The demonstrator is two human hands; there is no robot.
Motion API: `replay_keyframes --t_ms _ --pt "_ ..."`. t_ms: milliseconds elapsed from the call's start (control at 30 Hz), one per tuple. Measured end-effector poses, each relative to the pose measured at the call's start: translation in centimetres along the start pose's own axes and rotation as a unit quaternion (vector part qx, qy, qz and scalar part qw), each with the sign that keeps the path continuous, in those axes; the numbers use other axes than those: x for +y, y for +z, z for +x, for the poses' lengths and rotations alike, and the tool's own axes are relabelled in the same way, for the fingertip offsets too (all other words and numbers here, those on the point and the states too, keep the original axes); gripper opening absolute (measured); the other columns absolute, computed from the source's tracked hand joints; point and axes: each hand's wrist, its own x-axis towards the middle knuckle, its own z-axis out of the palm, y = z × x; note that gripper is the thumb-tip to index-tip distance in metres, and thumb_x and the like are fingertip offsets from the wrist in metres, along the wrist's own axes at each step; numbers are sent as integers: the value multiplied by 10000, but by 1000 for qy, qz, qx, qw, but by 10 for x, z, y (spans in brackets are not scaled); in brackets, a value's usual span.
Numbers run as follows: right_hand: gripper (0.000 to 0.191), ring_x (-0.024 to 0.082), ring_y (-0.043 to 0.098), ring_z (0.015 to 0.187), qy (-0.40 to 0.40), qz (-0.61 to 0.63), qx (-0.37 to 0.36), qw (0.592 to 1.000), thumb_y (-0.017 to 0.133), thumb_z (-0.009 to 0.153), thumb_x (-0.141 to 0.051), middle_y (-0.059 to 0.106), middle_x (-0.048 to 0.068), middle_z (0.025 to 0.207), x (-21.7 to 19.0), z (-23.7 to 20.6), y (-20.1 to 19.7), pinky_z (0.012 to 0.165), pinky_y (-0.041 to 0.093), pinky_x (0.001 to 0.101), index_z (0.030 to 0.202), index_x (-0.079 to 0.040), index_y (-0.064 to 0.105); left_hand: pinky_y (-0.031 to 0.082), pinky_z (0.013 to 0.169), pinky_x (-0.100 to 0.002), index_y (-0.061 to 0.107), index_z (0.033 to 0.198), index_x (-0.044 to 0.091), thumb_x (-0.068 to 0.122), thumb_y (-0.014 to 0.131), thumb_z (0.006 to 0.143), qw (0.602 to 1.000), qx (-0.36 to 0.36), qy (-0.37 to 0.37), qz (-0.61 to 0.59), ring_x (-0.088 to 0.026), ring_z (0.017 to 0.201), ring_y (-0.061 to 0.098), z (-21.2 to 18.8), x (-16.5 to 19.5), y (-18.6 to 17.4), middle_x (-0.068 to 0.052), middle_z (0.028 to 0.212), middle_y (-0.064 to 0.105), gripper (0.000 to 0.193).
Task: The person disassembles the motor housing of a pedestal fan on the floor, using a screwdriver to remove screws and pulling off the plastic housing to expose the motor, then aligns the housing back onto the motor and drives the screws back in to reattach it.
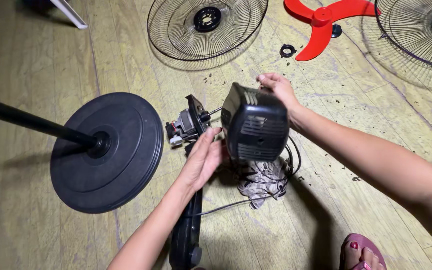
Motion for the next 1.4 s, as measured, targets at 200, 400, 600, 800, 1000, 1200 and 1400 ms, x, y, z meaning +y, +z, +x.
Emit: replay_keyframes --t_ms 200,400,600,800,1000,1200,1400 --pt "125 109 646 668 82 66 32 994 611 982 -150 681 31 828 0 -13 -13 642 556 292 1025 -45 663 502 927 -279 570 1302 112 492 606 966 999 16 19 43 -117 1020 636 20 9 12 -14 1119 669 508" --pt "195 111 574 690 28 -51 -29 998 692 1033 -229 645 31 831 5 -27 -18 641 472 292 1004 -40 653 518 984 -311 595 1253 51 224 725 902 992 -109 1 67 -122 1068 657 20 14 45 -30 1166 698 412" --pt "383 322 618 1053 -156 -546 -4 823 663 959 -378 678 201 1050 14 -58 -93 906 514 450 1045 -5 656 534 936 -290 619 1160 15 100 711 1001 956 -109 107 249 -122 1006 668 13 34 47 -73 1104 713 203" --pt "505 411 571 1195 7 -710 12 704 681 907 -447 585 202 1264 59 -82 -163 958 508 522 1251 -104 546 551 921 -327 625 1145 40 172 604 1050 991 47 119 34 -158 982 696 28 17 14 -76 1094 724 164" --pt "349 427 655 1050 -71 -630 4 773 645 885 -177 690 231 1079 95 -91 -170 932 537 501 1213 -60 626 576 925 -374 648 1156 40 239 543 1033 970 205 122 -54 -203 1010 710 42 19 -26 -73 1107 738 256" --pt "473 310 703 738 30 -440 -39 897 662 966 -377 716 133 1088 21 -152 -137 721 590 429 1399 -189 637 545 892 -326 714 1110 59 339 591 1025 919 342 197 11 -149 983 672 59 37 -88 -33 1069 730 317" --pt "492 223 721 912 -292 -477 -165 812 610 940 -310 749 49 1180 -59 -212 -99 777 579 359 1424 -227 602 539 848 -308 722 1089 59 353 646 1005 888 382 257 -18 -139 938 669 81 51 -138 -29 1047 726 315"
